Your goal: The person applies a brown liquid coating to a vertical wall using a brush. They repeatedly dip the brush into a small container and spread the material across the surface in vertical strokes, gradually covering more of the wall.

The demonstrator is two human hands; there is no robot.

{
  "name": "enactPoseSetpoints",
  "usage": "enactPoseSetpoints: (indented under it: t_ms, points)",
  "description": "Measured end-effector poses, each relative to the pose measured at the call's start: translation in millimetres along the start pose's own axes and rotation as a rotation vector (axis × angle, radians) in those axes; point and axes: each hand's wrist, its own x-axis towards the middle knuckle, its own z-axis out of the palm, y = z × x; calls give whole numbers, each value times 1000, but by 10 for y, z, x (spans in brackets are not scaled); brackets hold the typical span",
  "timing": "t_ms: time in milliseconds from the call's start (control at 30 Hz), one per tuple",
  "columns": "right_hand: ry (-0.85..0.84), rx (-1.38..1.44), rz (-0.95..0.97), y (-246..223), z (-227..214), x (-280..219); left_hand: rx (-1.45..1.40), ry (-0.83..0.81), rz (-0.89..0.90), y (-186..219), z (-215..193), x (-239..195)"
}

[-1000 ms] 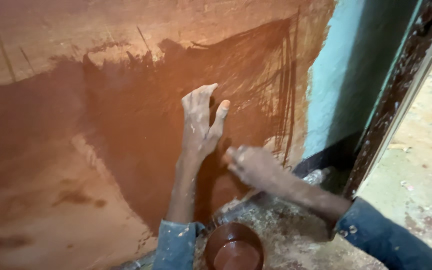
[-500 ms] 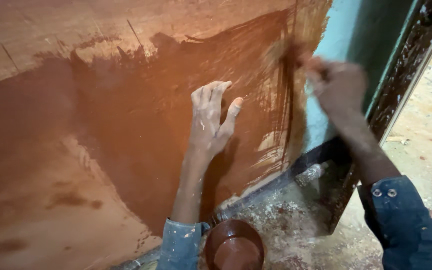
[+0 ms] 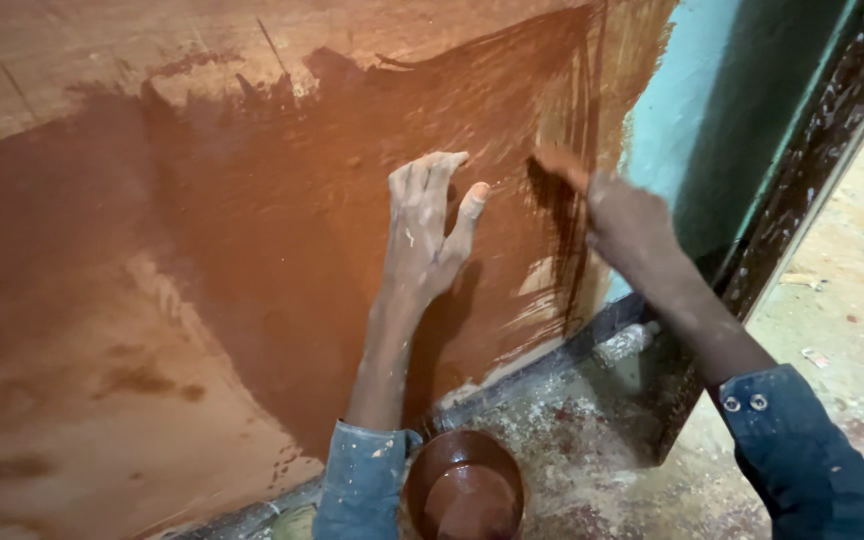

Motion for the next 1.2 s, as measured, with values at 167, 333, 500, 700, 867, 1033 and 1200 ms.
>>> enactPoseSetpoints:
  t_ms: [167, 333, 500, 700, 867, 1033, 1200]
  points:
    - [-72, 172, -133, -53, 606, -51, 9, 3, 32, 21, -7, -9]
    - [-689, 15, -5, 64, 1157, 17, 40, -34, 17, -15, 23, -32]
    - [-665, -3, -105, 111, 1122, 56, 54, -45, 35, -24, 54, -47]
    - [-264, 142, 68, 157, 458, 149, 39, -70, 14, -54, 92, -51]
    - [170, 138, 81, 87, 49, 70, 37, -76, 19, -68, 142, -70]
    - [550, 206, 62, 94, -107, 100, 26, -66, 30, -85, 151, -72]
    - [748, 211, -48, 136, -192, 83, 35, -50, 25, -87, 103, -72]
